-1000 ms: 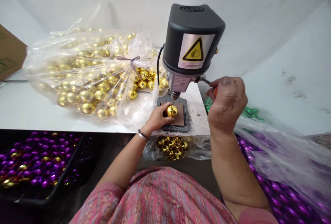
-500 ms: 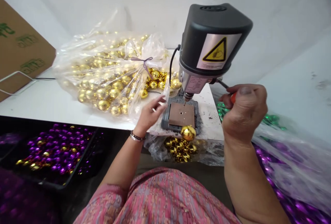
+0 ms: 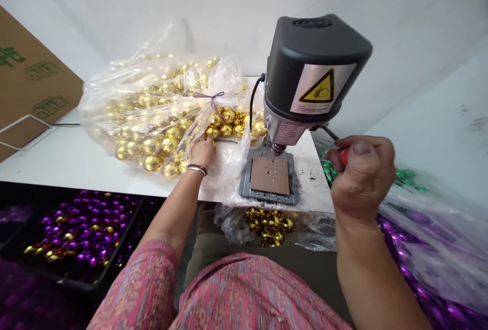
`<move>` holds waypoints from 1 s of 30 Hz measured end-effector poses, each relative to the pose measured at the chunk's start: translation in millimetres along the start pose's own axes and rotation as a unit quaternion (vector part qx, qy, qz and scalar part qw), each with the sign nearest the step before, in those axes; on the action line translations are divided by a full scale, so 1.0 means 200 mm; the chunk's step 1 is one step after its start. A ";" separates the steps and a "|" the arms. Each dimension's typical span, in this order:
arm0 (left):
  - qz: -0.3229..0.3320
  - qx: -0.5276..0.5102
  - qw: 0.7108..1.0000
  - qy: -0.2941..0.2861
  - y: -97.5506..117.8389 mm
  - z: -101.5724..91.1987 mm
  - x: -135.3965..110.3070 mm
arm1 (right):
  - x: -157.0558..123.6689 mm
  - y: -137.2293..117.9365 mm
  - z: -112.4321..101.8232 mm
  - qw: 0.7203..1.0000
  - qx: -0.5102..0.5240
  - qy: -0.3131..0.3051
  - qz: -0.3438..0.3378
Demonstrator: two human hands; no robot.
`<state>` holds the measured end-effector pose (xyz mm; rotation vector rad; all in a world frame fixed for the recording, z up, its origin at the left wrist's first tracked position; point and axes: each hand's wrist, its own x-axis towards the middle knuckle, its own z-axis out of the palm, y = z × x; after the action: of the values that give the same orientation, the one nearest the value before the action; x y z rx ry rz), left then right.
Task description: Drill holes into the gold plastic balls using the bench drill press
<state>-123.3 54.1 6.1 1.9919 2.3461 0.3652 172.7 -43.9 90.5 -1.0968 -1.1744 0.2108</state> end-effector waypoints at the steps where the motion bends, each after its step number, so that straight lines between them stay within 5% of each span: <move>1: -0.010 0.005 1.000 -0.007 -0.01 0.00 0.01 | 0.00 0.00 0.00 1.000 -0.001 0.001 -0.001; 4: 0.013 -0.070 0.997 -0.027 -0.03 -0.01 -0.02 | -0.01 0.01 0.00 1.000 0.004 0.013 0.001; 6: 0.036 -0.208 0.976 -0.047 -0.02 -0.02 -0.07 | -0.01 0.01 0.01 1.000 0.003 0.013 0.003; 12: 0.066 -0.616 0.770 -0.153 0.07 -0.07 -0.34 | -0.02 0.01 0.01 1.000 0.010 0.011 -0.005; 16: 0.010 -0.730 0.640 -0.239 0.17 -0.06 -0.46 | -0.04 0.02 0.01 1.000 0.015 0.001 -0.003; 19: -0.038 -0.759 0.585 -0.283 0.25 -0.03 -0.52 | -0.04 0.02 0.01 1.000 0.015 -0.009 0.002; 22: -0.030 -0.738 0.620 -0.265 0.29 0.02 -0.54 | -0.05 0.02 0.00 1.000 0.018 -0.013 0.004; 27: 0.076 -0.529 0.832 -0.148 0.32 0.07 -0.53 | -0.04 0.02 0.00 1.000 0.011 -0.023 -0.005; 30: 0.089 -0.430 0.891 -0.115 0.35 0.07 -0.51 | -0.04 0.03 0.00 1.000 0.011 -0.026 -0.009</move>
<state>-35.3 -34.1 -6.0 1.6512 1.4466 0.9175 171.9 -46.7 79.8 -1.0666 -1.2264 0.2385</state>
